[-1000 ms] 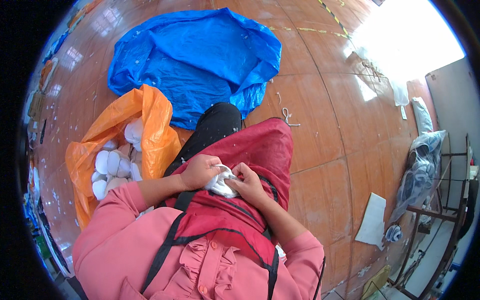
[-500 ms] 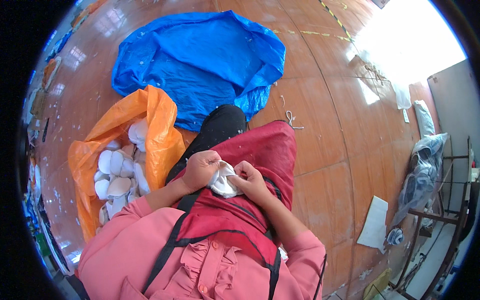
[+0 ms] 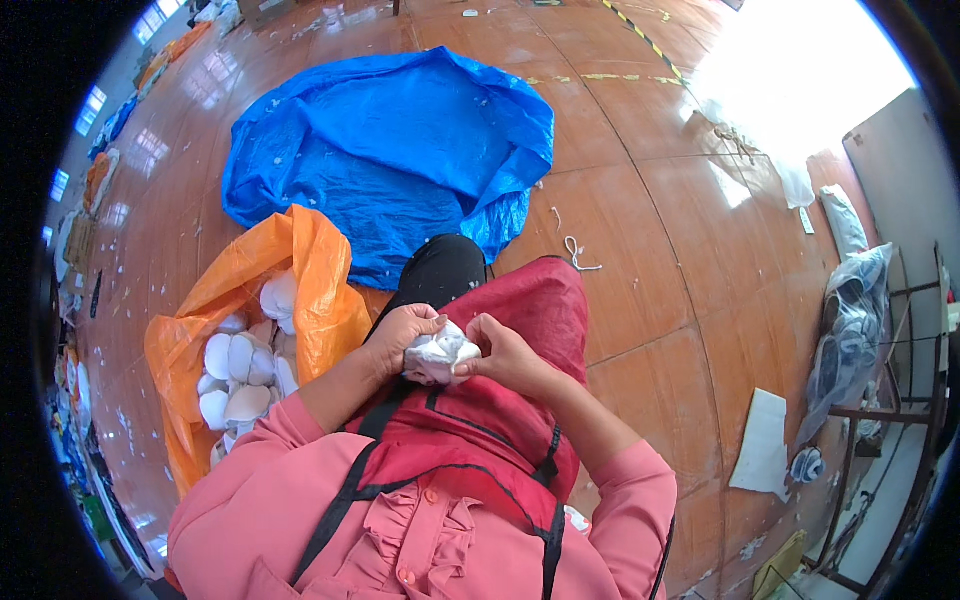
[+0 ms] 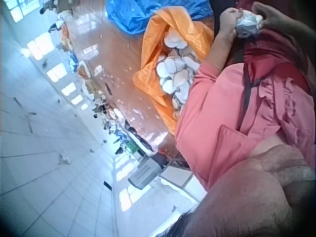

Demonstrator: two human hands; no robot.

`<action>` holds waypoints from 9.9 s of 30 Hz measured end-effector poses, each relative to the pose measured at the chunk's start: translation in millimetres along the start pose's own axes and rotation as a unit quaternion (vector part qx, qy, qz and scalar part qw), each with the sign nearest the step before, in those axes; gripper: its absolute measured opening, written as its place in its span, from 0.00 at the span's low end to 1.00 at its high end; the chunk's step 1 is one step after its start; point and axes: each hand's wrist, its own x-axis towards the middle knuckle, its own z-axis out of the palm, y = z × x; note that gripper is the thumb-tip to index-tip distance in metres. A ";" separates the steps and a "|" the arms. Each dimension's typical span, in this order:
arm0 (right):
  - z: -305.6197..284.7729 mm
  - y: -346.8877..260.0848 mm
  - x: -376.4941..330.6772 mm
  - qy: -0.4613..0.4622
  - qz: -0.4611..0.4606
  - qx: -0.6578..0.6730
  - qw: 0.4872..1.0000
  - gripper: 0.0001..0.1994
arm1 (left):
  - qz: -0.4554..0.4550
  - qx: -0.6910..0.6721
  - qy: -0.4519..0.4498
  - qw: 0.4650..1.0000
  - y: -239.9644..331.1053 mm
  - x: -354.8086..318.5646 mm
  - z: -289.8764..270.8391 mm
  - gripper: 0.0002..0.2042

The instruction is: The person sits on the floor and repeatedly stuffs white material into white socks, shaping them into small bundles. They pick up socks from an orange bag, fill them with the material, and place the finished bundles onto a blue tarp nearby.

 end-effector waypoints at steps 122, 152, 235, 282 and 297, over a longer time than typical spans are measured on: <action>20.6 33.8 -6.7 0.175 -0.265 0.159 0.935 0.22 | 0.494 0.583 -0.011 0.645 38.5 -55.5 29.8 0.22; 9.5 -15.3 -20.6 0.023 -0.074 -0.239 0.968 0.29 | -0.027 0.220 -0.258 0.941 20.2 -26.3 -10.8 0.18; -22.2 74.9 -30.2 0.141 0.016 0.012 0.990 0.09 | 0.429 0.484 -0.269 0.714 4.0 -21.8 -18.9 0.11; 1.4 44.4 -48.7 0.094 0.081 0.300 0.946 0.13 | 0.509 0.443 -0.174 0.717 16.4 -30.7 16.0 0.13; -22.3 40.8 -23.0 0.009 0.162 0.406 0.899 0.11 | 0.300 0.250 -0.185 0.902 9.3 -47.5 29.1 0.04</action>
